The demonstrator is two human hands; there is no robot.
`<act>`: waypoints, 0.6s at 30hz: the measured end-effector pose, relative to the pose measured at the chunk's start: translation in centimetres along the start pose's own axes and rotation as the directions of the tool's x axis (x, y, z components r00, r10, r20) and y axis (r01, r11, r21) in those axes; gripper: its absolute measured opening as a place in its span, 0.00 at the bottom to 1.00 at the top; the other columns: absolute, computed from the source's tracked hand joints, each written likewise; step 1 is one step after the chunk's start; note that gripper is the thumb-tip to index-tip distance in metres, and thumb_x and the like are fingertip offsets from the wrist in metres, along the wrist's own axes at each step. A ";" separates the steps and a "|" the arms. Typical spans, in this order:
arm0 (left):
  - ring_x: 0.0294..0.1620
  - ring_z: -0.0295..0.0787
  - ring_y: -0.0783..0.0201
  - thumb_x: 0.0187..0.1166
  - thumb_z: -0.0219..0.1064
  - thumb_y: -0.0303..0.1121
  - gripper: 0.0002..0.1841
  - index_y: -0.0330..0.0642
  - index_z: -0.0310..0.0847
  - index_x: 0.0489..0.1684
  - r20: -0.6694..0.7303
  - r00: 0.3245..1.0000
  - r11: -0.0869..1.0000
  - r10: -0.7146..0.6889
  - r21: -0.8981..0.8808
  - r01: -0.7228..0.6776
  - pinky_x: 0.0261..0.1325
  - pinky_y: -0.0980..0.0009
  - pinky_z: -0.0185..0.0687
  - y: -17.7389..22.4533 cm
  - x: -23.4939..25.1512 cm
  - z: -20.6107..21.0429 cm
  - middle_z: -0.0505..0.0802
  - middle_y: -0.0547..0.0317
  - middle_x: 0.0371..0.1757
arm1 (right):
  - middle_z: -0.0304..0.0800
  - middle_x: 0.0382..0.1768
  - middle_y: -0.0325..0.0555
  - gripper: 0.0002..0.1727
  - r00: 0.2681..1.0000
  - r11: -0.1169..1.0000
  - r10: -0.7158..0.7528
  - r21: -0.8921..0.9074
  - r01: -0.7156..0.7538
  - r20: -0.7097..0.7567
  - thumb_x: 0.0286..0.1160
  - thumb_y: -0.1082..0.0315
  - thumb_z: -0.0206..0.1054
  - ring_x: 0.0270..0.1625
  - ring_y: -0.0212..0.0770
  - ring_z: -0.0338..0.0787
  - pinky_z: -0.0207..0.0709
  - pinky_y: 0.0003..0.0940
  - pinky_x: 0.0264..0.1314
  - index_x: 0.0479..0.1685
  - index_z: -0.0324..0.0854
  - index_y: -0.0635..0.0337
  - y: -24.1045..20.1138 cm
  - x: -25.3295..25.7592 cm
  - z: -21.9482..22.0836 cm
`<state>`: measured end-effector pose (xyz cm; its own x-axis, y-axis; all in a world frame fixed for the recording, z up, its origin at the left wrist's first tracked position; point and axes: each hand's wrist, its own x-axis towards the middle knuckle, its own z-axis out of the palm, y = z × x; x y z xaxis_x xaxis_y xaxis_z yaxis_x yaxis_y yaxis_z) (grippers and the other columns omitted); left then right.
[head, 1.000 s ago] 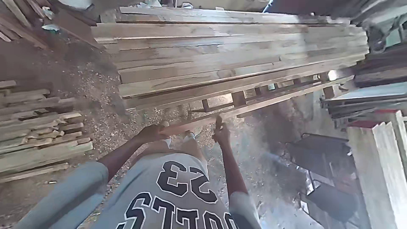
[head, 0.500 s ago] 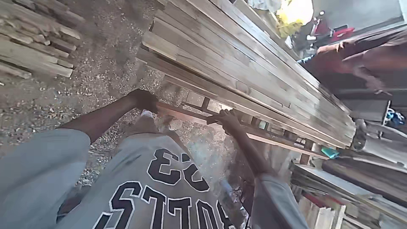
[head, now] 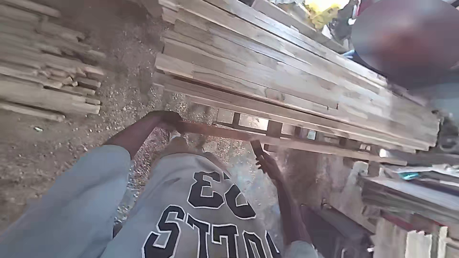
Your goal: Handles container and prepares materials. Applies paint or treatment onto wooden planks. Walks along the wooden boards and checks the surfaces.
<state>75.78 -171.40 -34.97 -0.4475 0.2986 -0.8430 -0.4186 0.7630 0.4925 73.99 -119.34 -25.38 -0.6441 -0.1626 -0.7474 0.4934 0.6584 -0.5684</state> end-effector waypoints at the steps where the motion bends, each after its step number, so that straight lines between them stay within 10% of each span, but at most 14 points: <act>1: 0.39 0.91 0.49 0.69 0.81 0.53 0.25 0.38 0.90 0.47 0.039 0.999 0.999 -0.027 -0.027 0.028 0.48 0.45 0.87 0.4 0.0 -0.2 0.93 0.46 0.38 | 0.91 0.53 0.51 0.24 0.995 0.993 -0.046 0.101 0.054 -0.087 0.91 0.58 0.51 0.39 0.39 0.92 0.85 0.35 0.34 0.78 0.73 0.62 0.7 -0.1 3.1; 4: 0.38 0.93 0.50 0.69 0.79 0.59 0.28 0.38 0.91 0.45 0.083 0.996 1.000 -0.023 0.002 0.023 0.49 0.45 0.88 -0.5 0.8 -0.4 0.94 0.47 0.37 | 0.84 0.60 0.65 0.28 0.877 0.984 -0.175 -0.041 0.176 -0.448 0.85 0.72 0.50 0.51 0.51 0.89 0.86 0.45 0.50 0.86 0.69 0.61 0.9 1.1 10.6; 8: 0.27 0.90 0.57 0.70 0.79 0.55 0.25 0.40 0.88 0.47 0.136 0.990 0.993 0.048 -0.116 -0.032 0.35 0.56 0.88 -2.3 2.1 -0.4 0.93 0.51 0.30 | 0.78 0.68 0.70 0.21 0.699 0.976 -0.107 -0.207 -0.060 -0.707 0.85 0.71 0.61 0.53 0.62 0.90 0.87 0.55 0.53 0.74 0.82 0.50 -0.4 3.8 16.1; 13: 0.25 0.88 0.60 0.69 0.78 0.61 0.30 0.41 0.86 0.52 0.148 0.984 0.986 0.094 -0.150 -0.071 0.33 0.61 0.87 -2.5 1.2 -1.0 0.91 0.53 0.28 | 0.81 0.69 0.66 0.27 0.834 0.769 0.162 -0.462 -0.441 -0.527 0.85 0.65 0.59 0.57 0.62 0.91 0.86 0.59 0.57 0.83 0.74 0.40 -5.9 0.5 14.4; 18: 0.33 0.91 0.53 0.69 0.76 0.63 0.32 0.42 0.87 0.54 0.062 0.991 0.993 0.119 -0.014 -0.119 0.46 0.47 0.88 -1.8 0.0 -0.6 0.93 0.49 0.35 | 0.92 0.55 0.62 0.23 0.832 0.896 0.133 -0.293 -0.333 -0.538 0.88 0.63 0.56 0.53 0.59 0.94 0.85 0.60 0.59 0.78 0.78 0.58 -8.2 1.4 11.2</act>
<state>76.02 -173.14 -35.77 -0.4443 0.4224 -0.7901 -0.3735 0.7143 0.5919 75.60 -133.22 -25.67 -0.7848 0.3479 -0.5129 0.4855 0.8595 -0.1598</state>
